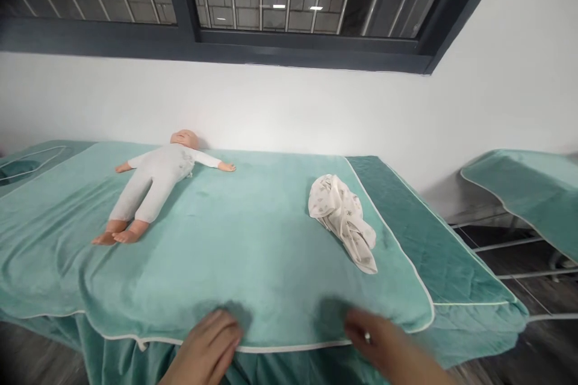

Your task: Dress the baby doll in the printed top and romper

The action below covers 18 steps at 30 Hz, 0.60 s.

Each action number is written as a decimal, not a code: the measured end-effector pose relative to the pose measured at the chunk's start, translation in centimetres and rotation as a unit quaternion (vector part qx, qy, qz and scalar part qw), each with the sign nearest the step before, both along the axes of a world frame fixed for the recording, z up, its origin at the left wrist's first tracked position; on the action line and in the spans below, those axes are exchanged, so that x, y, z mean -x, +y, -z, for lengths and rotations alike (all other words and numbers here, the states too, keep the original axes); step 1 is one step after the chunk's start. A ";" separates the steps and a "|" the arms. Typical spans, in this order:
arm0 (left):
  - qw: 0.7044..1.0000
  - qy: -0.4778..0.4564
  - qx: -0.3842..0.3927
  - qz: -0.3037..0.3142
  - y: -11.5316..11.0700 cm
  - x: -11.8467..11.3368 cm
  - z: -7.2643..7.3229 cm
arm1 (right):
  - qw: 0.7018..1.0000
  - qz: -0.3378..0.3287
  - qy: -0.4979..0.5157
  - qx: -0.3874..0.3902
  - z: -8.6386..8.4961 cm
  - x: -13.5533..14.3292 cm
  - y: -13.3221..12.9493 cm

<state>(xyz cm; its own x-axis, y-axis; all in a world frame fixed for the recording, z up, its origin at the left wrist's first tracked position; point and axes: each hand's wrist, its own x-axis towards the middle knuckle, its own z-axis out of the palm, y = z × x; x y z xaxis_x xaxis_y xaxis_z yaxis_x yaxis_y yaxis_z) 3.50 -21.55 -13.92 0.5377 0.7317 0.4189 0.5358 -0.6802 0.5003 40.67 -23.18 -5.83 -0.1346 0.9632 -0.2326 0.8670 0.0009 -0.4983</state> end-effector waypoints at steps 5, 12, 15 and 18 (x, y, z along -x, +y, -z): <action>0.989 -0.123 0.017 -0.086 10.4 -5.0 -1.6 | 0.973 0.127 -0.020 -0.193 -0.6 -1.4 12.4; 0.972 -0.140 0.126 -0.141 21.9 -9.9 -2.2 | 0.960 0.204 -0.008 -0.189 -1.0 2.7 22.4; 0.957 -0.191 0.200 -0.088 23.5 -10.5 -2.6 | 0.943 0.157 0.205 -0.209 -2.0 6.2 23.7; 0.908 -0.318 0.270 -0.040 24.1 -10.5 -3.2 | 0.891 0.068 0.425 -0.145 -3.4 10.2 24.5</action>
<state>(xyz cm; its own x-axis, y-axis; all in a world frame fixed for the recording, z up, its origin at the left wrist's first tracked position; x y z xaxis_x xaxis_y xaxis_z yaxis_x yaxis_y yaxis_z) 13.98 2.51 -10.75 0.2495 0.9486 0.1947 0.0579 -0.2153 0.9748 30.44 1.36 -2.43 -0.0206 0.9870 0.1596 0.1775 0.1607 -0.9709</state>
